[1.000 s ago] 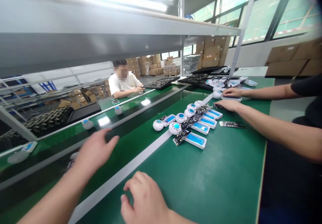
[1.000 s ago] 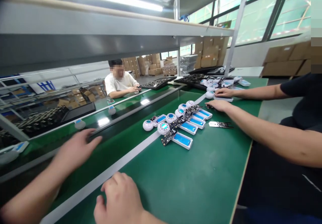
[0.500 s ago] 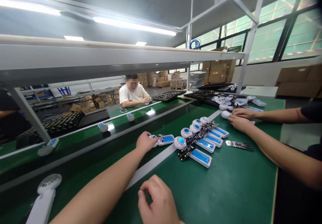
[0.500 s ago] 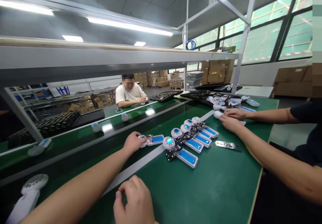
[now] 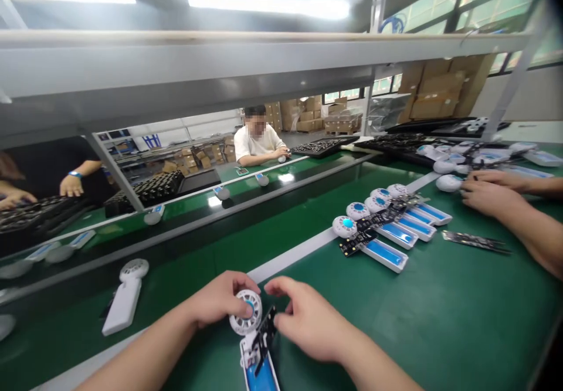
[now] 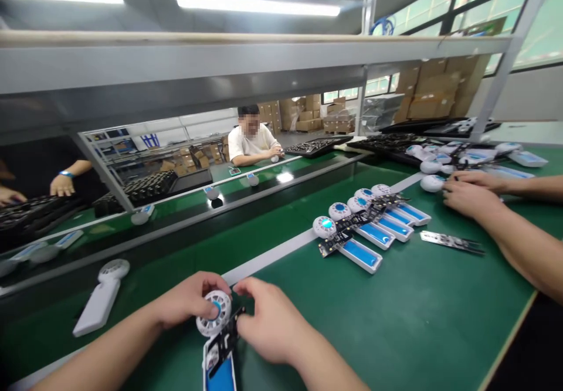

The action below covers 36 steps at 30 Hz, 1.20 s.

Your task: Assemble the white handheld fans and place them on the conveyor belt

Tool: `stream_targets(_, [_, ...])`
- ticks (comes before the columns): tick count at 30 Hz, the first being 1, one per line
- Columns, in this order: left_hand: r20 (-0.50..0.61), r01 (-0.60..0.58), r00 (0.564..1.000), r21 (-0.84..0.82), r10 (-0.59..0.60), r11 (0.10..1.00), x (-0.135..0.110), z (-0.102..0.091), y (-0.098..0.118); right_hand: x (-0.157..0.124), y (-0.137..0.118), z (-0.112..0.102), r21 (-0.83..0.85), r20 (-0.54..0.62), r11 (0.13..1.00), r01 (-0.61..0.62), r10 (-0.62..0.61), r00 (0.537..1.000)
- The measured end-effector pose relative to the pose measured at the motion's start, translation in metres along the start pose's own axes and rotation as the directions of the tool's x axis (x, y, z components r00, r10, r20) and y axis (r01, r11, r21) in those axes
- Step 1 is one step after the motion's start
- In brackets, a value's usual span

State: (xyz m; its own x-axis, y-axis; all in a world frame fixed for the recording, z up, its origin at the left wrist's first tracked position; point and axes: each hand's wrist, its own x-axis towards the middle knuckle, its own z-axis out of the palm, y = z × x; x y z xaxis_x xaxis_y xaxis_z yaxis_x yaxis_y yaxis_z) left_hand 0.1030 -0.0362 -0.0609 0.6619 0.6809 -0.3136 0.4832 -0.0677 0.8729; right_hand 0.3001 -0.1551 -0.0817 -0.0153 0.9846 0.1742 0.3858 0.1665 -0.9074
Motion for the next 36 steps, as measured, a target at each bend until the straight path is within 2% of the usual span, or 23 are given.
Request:
stream_targets(2, [-0.086,-0.012,0.996,0.002,0.012,1.0,-0.009,0.006,-0.008,-0.005,-0.002,0.006,-0.026,0.121,0.999,0.038,-0.035,0.992])
stream_targets(4, [-0.245,-0.019,0.969,0.02,0.023,1.0,-0.02,0.009,-0.013,-0.008,-0.004,0.01,-0.081,0.124,0.996,0.034,-0.024,0.992])
stream_targets(6, [-0.401,0.002,0.916,0.036,0.013,0.999,-0.035,0.013,-0.015,-0.007,-0.005,0.012,-0.137,0.1,0.991,-0.006,0.02,0.995])
stream_targets(8, [-0.473,0.05,0.879,-0.037,-0.062,0.998,-0.054,0.021,-0.016,-0.008,-0.005,0.016,-0.117,0.111,0.99,-0.08,0.094,0.989])
stream_targets(9, [-0.457,0.082,0.88,-0.128,-0.132,0.988,-0.063,0.027,-0.016,-0.009,-0.005,0.019,-0.068,0.124,0.989,-0.133,0.141,0.982])
stream_targets(11, [-0.33,0.144,0.901,-0.383,-0.281,0.912,-0.078,0.041,-0.018,-0.014,-0.006,0.028,0.088,0.19,0.968,-0.236,0.216,0.958])
stream_targets(13, [-0.173,0.184,0.922,-0.593,-0.347,0.784,-0.087,0.055,-0.022,-0.021,-0.006,0.037,0.257,0.367,0.913,-0.317,0.211,0.906])
stream_targets(15, [-0.097,0.207,0.929,-0.664,-0.358,0.718,-0.089,0.065,-0.025,-0.027,-0.007,0.04,0.35,0.51,0.865,-0.36,0.146,0.848])
stream_targets(16, [-0.093,0.213,0.928,-0.663,-0.362,0.718,-0.089,0.068,-0.026,-0.027,-0.008,0.039,0.361,0.516,0.862,-0.356,0.133,0.846])
stream_targets(17, [-0.095,0.222,0.924,-0.654,-0.37,0.723,-0.088,0.07,-0.027,-0.026,-0.008,0.036,0.338,0.47,0.881,-0.332,0.148,0.87])
stream_targets(19, [-0.096,0.233,0.918,-0.653,-0.384,0.72,-0.087,0.068,-0.024,-0.02,-0.008,0.028,0.185,0.274,0.953,-0.241,0.186,0.944])
stream_targets(21, [-0.072,0.23,0.921,-0.693,-0.382,0.683,-0.087,0.063,-0.018,-0.013,-0.007,0.021,-0.008,0.15,0.989,-0.147,0.147,0.978])
stream_targets(23, [-0.065,0.212,0.922,-0.74,-0.381,0.639,-0.088,0.057,-0.012,-0.008,-0.005,0.02,-0.111,0.168,0.992,-0.061,0.079,0.983])
stream_targets(25, [-0.115,0.173,0.913,-0.76,-0.391,0.626,-0.088,0.051,-0.009,-0.006,-0.003,0.023,-0.122,0.206,0.992,-0.01,0.035,0.978])
stream_targets(29, [-0.197,0.16,0.897,-0.689,-0.395,0.707,-0.085,0.047,-0.017,-0.007,0.001,0.031,-0.115,0.197,0.993,0.01,0.013,0.98])
stream_targets(31, [-0.251,0.137,0.904,-0.595,-0.345,0.792,-0.084,0.048,-0.026,-0.006,0.002,0.033,-0.122,0.202,0.992,0.036,-0.01,0.979])
stream_targets(33, [-0.354,0.072,0.897,-0.474,-0.265,0.878,-0.083,0.05,-0.034,-0.006,0.002,0.035,-0.131,0.202,0.989,0.068,-0.04,0.979])
stream_targets(36, [-0.462,0.006,0.87,-0.337,-0.171,0.941,-0.084,0.053,-0.038,-0.005,0.003,0.036,-0.173,0.2,0.976,0.131,-0.096,0.975])
